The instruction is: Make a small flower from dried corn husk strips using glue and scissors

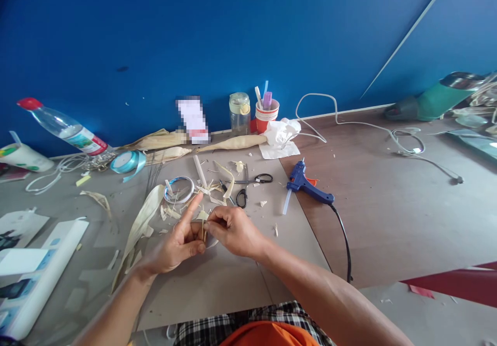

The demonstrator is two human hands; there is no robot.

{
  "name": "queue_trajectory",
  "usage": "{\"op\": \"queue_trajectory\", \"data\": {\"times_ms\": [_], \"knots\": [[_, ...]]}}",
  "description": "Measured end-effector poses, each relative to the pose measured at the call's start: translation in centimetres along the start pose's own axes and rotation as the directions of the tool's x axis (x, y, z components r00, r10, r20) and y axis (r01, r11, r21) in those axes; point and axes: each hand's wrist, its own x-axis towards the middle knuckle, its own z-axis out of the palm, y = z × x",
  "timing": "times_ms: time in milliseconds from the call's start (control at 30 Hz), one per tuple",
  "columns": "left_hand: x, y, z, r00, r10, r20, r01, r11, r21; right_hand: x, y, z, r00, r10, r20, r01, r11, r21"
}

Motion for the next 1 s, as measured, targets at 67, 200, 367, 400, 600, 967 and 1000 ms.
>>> {"op": "queue_trajectory", "data": {"times_ms": [67, 200, 367, 400, 600, 967, 1000], "knots": [[-0.1, 0.1, 0.1, 1.000, -0.003, 0.002, 0.003, 1.000, -0.003, 0.2, 0.1, -0.2, 0.999, 0.028, -0.040, -0.025, 0.997, 0.068], [0.0, 0.5, 0.0, 1.000, 0.005, -0.026, -0.006, 1.000, -0.014, 0.8, 0.6, -1.3, 0.985, 0.111, -0.131, -0.073, 0.962, 0.264], [0.1, 0.8, -0.2, 0.998, 0.015, -0.059, -0.015, 1.000, -0.006, 0.8, 0.8, -1.4, 0.986, 0.118, 0.120, -0.153, 0.927, 0.343], [0.1, 0.8, -0.2, 0.998, 0.012, -0.059, -0.012, 1.000, -0.004, 0.7, 0.8, -1.2, 0.980, 0.104, 0.171, -0.157, 0.928, 0.338], [0.2, 0.4, -0.1, 0.999, 0.012, -0.030, -0.013, 1.000, -0.027, 0.6, 1.1, -0.5, 0.970, 0.034, 0.241, -0.137, 0.895, 0.425], [0.2, 0.2, 0.2, 0.998, 0.000, -0.062, 0.000, 1.000, 0.004, 0.9, 0.0, -1.3, 0.983, 0.130, 0.131, -0.144, 0.984, 0.101], [0.2, 0.2, 0.3, 0.998, 0.000, -0.064, 0.001, 1.000, 0.005, 0.9, -0.1, -1.2, 0.984, 0.124, 0.130, -0.129, 0.991, 0.036]]}}
